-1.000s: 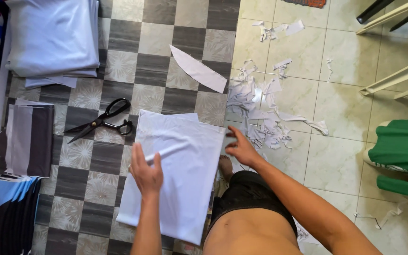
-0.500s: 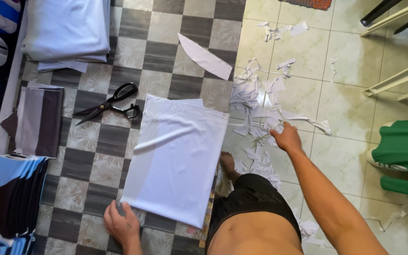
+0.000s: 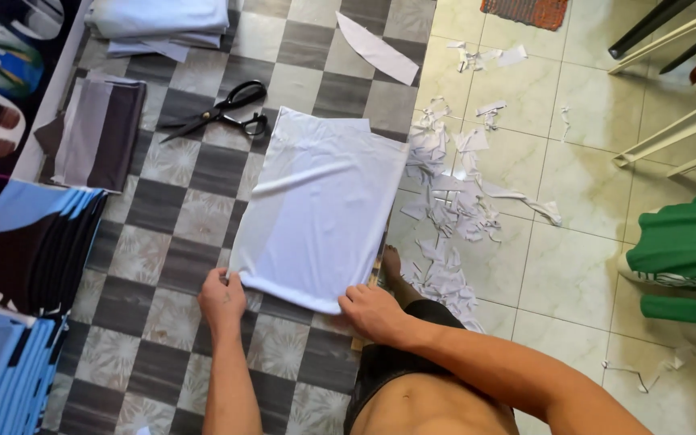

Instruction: Cutting fabric pieces using scissors according to a pattern and then organizing the cut pieces on a table.

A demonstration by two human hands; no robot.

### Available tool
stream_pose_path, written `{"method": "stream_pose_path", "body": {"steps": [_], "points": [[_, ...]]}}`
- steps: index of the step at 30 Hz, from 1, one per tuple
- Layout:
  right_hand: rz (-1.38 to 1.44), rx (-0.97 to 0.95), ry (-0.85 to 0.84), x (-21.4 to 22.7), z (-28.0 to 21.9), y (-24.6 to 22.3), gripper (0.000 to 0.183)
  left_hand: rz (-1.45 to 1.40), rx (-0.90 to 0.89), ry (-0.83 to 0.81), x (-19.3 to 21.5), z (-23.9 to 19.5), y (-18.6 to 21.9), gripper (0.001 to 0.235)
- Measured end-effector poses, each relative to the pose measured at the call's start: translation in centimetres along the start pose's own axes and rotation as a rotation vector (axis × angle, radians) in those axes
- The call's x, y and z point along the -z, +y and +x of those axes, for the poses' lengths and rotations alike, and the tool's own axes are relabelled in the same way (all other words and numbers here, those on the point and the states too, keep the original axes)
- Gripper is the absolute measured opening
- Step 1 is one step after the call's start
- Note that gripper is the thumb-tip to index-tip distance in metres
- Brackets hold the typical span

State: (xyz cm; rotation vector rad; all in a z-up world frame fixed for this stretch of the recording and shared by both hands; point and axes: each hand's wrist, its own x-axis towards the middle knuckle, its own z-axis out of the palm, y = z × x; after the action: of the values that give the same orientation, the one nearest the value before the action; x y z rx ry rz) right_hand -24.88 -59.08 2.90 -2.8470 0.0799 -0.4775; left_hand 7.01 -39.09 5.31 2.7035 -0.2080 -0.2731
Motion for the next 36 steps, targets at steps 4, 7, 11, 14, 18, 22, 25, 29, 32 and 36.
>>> {"method": "stream_pose_path", "body": {"steps": [4, 7, 11, 14, 18, 22, 25, 29, 32, 36], "points": [[0.022, -0.017, -0.136, 0.0, -2.0, -1.7, 0.018, -0.139, 0.062, -0.022, 0.5, 1.2, -3.9, 0.03], [0.222, -0.069, -0.228, 3.2, -3.6, -4.6, 0.022, -0.273, 0.075, -0.068, 3.4, 0.0, -8.0, 0.026], [0.616, -0.121, -0.588, 12.0, -0.9, -6.2, 0.014, -0.544, 0.048, -0.228, 11.4, -4.2, -4.5, 0.027], [0.828, -0.32, -0.693, 16.0, 2.0, -4.3, 0.016, -0.526, -0.004, -0.319, 15.9, -4.2, 0.8, 0.027], [0.87, -0.703, -0.421, 16.8, 4.8, 3.5, 0.022, -0.65, -0.098, -0.28, 15.7, -0.5, 9.5, 0.038], [0.914, -1.25, 0.096, 13.4, 4.4, 11.8, 0.049, -0.738, -0.097, -0.208, 7.1, 3.6, 11.7, 0.065], [1.022, -1.38, 0.094, 8.6, 1.0, 11.5, 0.054, -0.388, -0.085, -0.178, 2.5, 2.5, 9.0, 0.076], [1.142, -1.455, -0.063, 7.4, 1.3, 5.9, 0.067, -0.238, 0.02, -0.049, 2.7, -3.7, 5.0, 0.078], [1.068, -1.439, -0.324, 7.1, 1.7, 3.7, 0.082, 0.017, -0.055, 0.081, 1.1, -4.9, 2.8, 0.073], [0.951, -1.365, -0.413, 7.5, 1.5, 4.5, 0.054, 0.006, 0.002, -0.048, -1.2, -2.6, 2.5, 0.072]]}}
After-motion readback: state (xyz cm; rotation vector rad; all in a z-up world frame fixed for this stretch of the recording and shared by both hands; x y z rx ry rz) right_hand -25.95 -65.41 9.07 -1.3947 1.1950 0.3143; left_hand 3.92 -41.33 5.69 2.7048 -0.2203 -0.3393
